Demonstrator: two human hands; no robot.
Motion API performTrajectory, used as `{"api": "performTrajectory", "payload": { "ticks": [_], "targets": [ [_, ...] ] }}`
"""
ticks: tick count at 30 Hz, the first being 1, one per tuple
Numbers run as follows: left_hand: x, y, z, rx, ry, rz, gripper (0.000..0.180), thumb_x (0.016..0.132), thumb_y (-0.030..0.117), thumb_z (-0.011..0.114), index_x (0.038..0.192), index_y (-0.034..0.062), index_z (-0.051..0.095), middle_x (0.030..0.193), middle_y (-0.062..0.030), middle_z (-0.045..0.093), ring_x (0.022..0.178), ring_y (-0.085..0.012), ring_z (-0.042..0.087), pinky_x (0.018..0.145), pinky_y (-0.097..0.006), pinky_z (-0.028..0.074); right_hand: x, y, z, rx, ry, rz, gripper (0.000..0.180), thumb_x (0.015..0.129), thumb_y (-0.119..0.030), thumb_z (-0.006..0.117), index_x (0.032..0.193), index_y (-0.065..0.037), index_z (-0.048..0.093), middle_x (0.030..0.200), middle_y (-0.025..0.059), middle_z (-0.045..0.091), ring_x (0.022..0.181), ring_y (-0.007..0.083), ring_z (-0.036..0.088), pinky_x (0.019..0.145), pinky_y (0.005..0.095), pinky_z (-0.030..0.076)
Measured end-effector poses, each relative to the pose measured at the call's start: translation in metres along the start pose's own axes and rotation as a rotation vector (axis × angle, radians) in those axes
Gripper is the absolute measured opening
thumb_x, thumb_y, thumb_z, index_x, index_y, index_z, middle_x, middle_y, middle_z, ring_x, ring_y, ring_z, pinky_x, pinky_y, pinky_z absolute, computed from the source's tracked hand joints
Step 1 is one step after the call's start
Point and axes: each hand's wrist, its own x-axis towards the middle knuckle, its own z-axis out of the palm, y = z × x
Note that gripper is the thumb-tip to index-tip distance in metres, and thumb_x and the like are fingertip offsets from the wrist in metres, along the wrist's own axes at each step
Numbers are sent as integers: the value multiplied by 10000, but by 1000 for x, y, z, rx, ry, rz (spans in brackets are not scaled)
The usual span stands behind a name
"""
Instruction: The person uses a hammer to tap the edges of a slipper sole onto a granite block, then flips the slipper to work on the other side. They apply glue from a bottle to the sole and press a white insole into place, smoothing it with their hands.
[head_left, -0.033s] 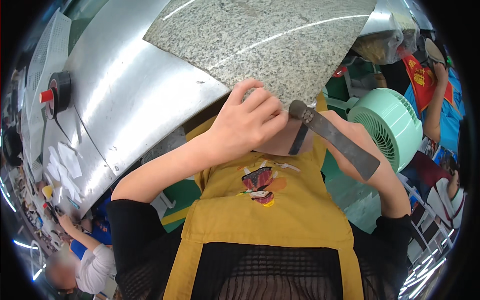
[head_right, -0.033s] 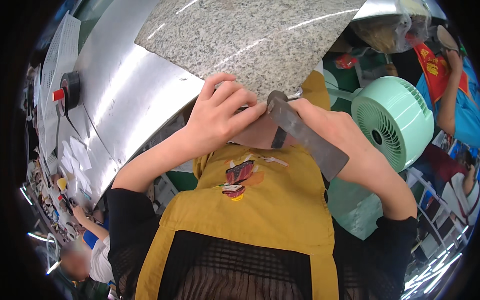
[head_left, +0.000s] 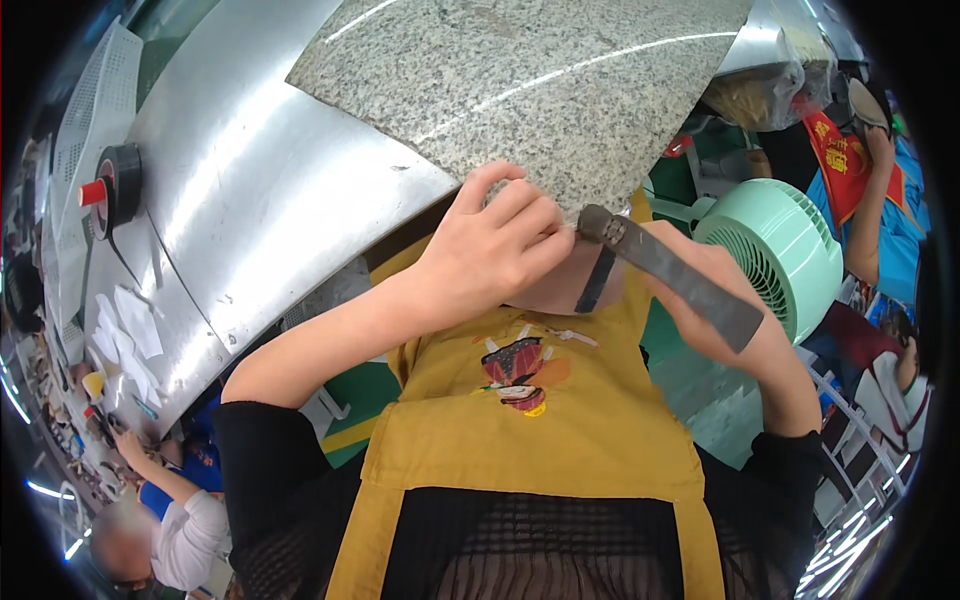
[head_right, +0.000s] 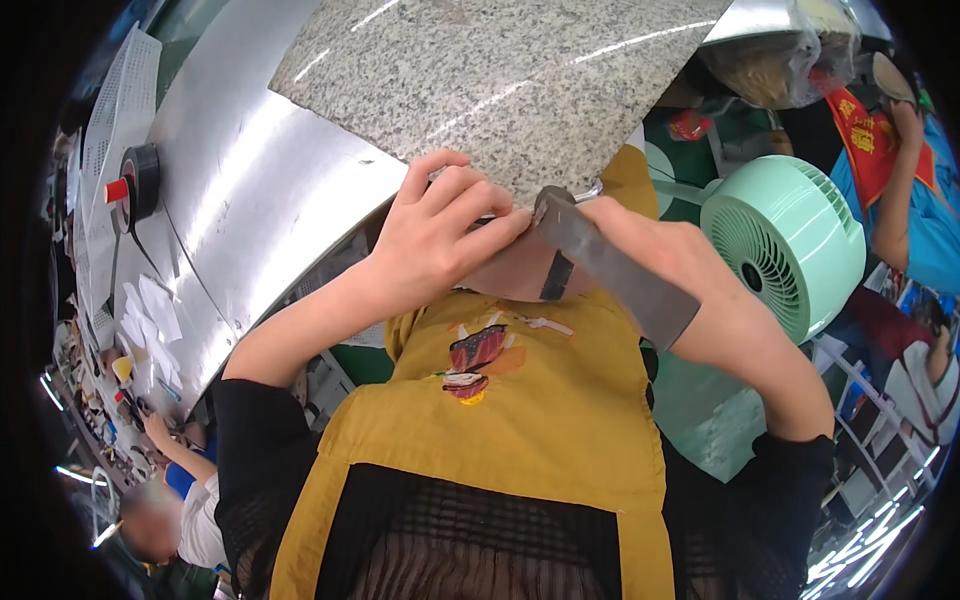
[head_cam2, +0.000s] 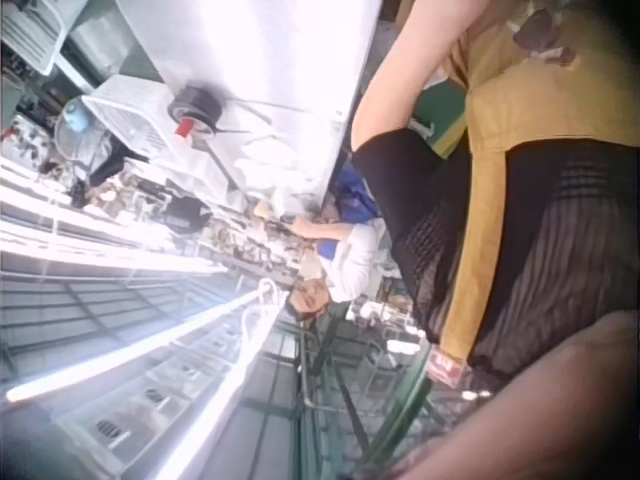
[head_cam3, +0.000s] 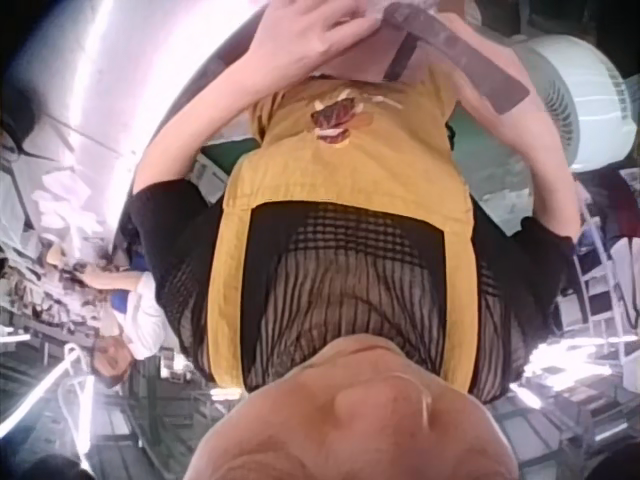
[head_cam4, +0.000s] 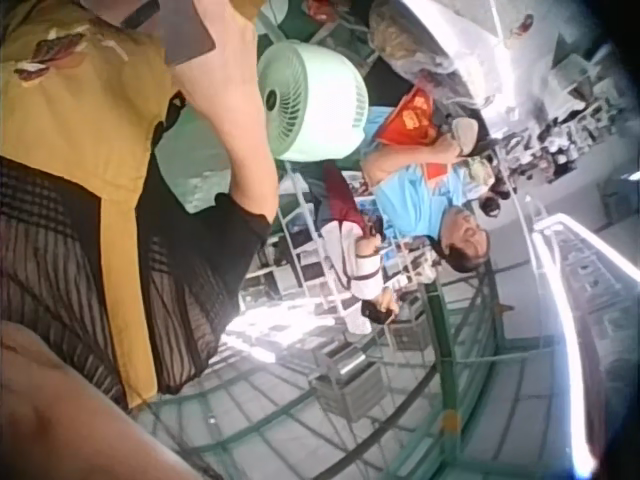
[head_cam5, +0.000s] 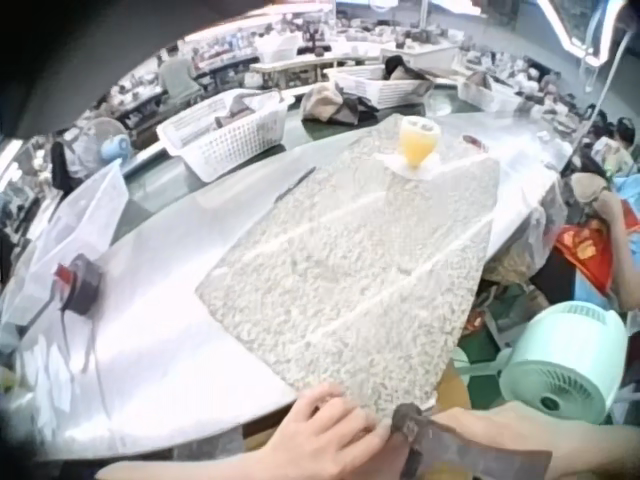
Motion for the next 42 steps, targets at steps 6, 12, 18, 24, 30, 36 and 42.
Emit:
{"api": "performTrajectory", "payload": {
  "ticks": [6, 12, 18, 24, 30, 36, 42],
  "targets": [
    [0, 5, -3, 47, -7, -32, 229, 645, 106, 606, 874, 120, 609, 817, 20, 520, 855, -164, 511, 923, -413, 380, 6, -7, 3, -49, 81, -60, 264, 844, -25, 491, 1107, -6, 495, 793, 155, 571, 721, 362, 558, 636, 338, 432],
    [-6, -1, -3, -80, -28, -127, 220, 634, 94, 632, 850, 122, 604, 818, 20, 524, 857, -174, 509, 938, -420, 373, 4, -13, 3, -12, -5, 65, 312, 821, -4, 522, 1132, -4, 500, 838, 195, 589, 772, 391, 584, 655, 366, 465],
    [-7, 4, -4, 43, 10, -26, 216, 651, 95, 612, 866, 107, 602, 821, 8, 523, 838, -178, 509, 918, -417, 394, 0, -18, 7, -20, 83, 13, 354, 796, -38, 551, 1142, -16, 481, 870, 184, 585, 797, 381, 589, 655, 379, 473],
    [-9, 2, -3, 27, 29, -31, 207, 654, 98, 608, 860, 110, 600, 824, 9, 526, 836, -177, 510, 924, -412, 390, 6, -9, 3, -60, 0, -40, 431, 760, -23, 569, 1179, -36, 468, 947, 158, 582, 845, 355, 602, 669, 380, 492],
    [-6, 0, -3, -57, 8, -112, 182, 671, 91, 649, 842, 128, 598, 819, 9, 541, 860, -185, 510, 893, -378, 380, 5, -15, 13, -131, -12, -9, 363, 768, -64, 585, 1112, -32, 472, 925, 191, 593, 838, 389, 588, 663, 398, 486],
    [7, -3, -4, -308, -33, -256, 155, 707, 83, 680, 828, 134, 598, 803, 9, 547, 850, -194, 507, 823, -340, 372, -10, -7, 2, 139, 152, 98, 225, 901, -45, 489, 1121, 7, 493, 829, 132, 563, 703, 272, 566, 643, 309, 447],
    [11, 2, 11, -151, 23, -197, 150, 706, 88, 686, 823, 134, 605, 805, 7, 542, 851, -195, 513, 830, -351, 381, -17, 3, 6, 70, 158, 78, 298, 847, 8, 515, 1142, 14, 481, 897, 167, 573, 762, 345, 577, 659, 346, 464]
  ]
}}
